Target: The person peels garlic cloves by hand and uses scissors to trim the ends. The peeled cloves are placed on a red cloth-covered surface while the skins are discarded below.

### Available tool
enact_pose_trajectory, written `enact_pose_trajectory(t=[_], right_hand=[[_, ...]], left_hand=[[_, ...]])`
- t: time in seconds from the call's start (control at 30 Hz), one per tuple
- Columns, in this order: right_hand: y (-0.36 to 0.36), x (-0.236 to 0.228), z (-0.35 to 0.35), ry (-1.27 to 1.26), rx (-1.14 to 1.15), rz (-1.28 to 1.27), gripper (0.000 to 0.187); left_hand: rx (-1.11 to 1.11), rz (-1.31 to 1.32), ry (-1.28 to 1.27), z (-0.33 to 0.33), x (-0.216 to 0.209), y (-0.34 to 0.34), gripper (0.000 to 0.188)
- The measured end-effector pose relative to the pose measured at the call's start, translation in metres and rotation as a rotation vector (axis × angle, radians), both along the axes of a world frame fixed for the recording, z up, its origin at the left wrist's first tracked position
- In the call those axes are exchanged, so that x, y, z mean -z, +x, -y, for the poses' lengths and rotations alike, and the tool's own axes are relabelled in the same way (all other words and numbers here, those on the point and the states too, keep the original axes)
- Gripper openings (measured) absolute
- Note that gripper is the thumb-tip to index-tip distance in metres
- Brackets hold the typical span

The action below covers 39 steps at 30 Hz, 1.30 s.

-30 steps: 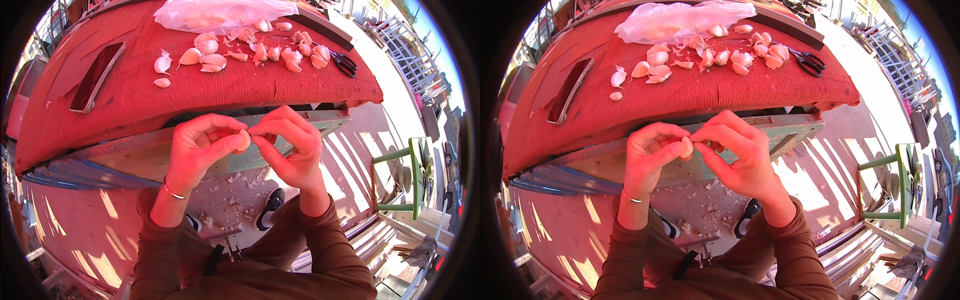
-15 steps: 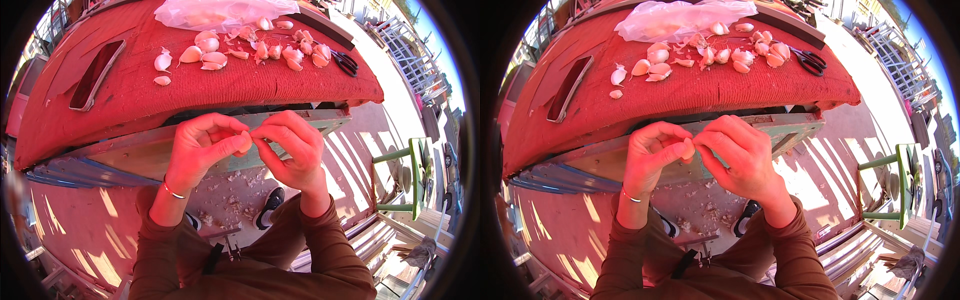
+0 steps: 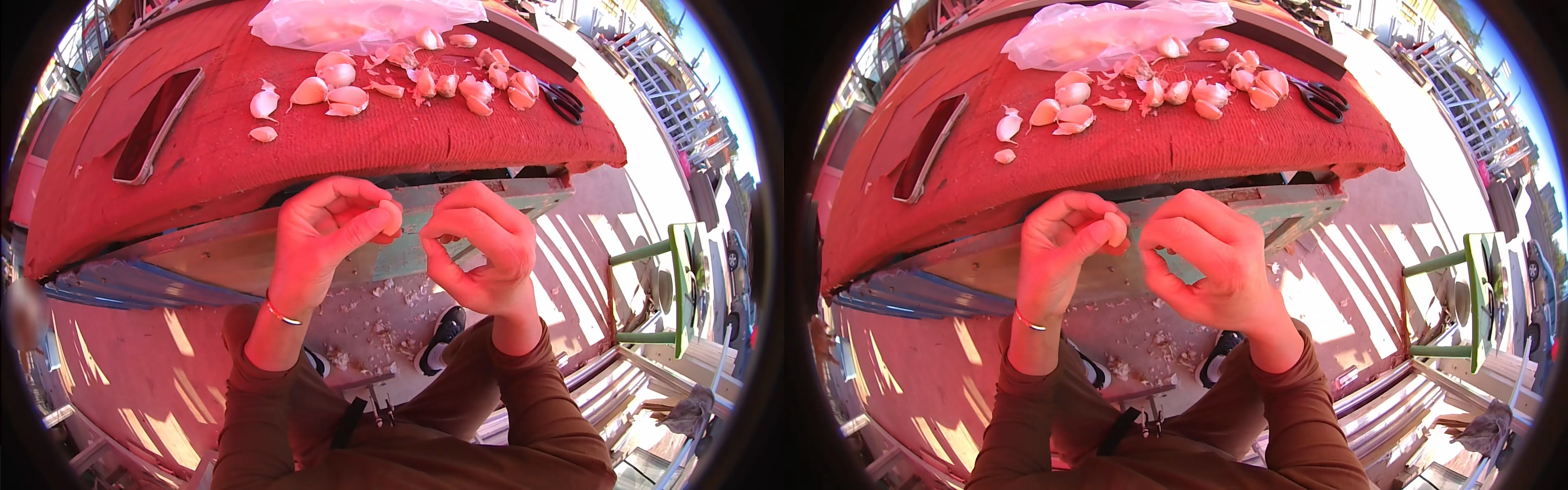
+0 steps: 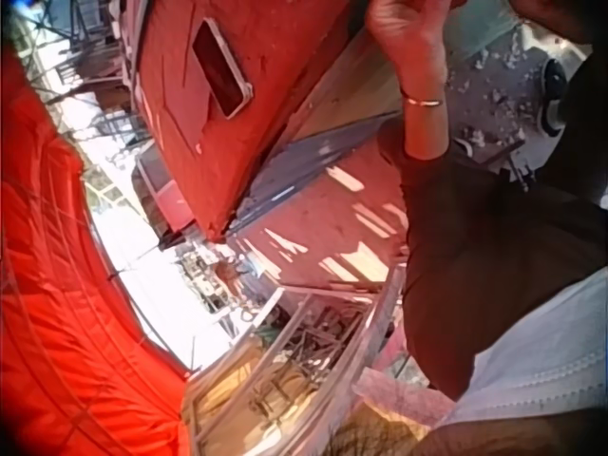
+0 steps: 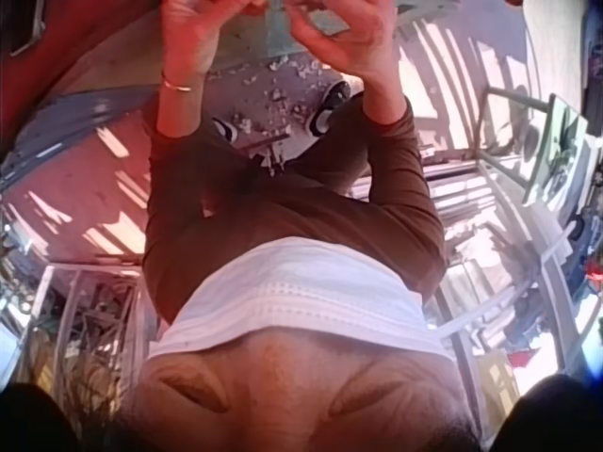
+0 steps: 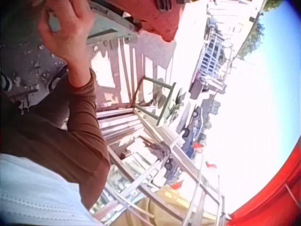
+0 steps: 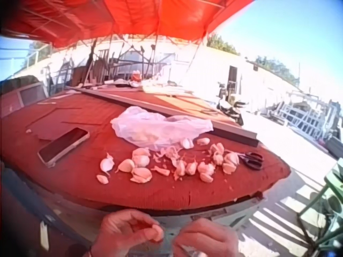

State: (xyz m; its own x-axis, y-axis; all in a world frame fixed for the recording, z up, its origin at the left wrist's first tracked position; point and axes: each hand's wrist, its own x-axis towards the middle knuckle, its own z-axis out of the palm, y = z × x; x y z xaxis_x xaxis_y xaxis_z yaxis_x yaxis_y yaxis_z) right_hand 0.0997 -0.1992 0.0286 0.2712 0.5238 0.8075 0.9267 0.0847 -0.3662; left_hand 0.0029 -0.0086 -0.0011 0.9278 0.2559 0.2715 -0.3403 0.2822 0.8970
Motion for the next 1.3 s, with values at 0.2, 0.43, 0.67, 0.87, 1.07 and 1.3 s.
enact_pose_trajectory(t=[0.2,0.43,0.67,0.87,1.07,1.3], right_hand=[[-0.001,-0.006,0.007,-0.011,0.029,-0.119,0.018],[-0.004,-0.003,-0.005,0.017,0.005,-0.161,0.020],[0.002,0.003,-0.005,-0.022,0.081,0.035,0.028],[0.002,0.004,-0.006,-0.010,0.088,0.067,0.025],[0.009,0.006,-0.002,0.000,0.193,-0.063,0.020],[0.010,0.003,-0.002,0.028,0.115,-0.186,0.019]], left_hand=[[-0.003,0.047,-0.036,-0.001,0.001,0.001,0.019],[-0.001,0.048,0.045,0.001,0.000,0.000,0.017],[0.002,0.014,0.066,0.005,-0.003,-0.001,0.016],[0.015,0.011,0.049,0.003,-0.001,-0.001,0.017],[0.023,0.016,0.020,0.001,-0.001,0.001,0.019],[0.138,0.130,-0.075,-0.004,0.002,0.000,0.017]])
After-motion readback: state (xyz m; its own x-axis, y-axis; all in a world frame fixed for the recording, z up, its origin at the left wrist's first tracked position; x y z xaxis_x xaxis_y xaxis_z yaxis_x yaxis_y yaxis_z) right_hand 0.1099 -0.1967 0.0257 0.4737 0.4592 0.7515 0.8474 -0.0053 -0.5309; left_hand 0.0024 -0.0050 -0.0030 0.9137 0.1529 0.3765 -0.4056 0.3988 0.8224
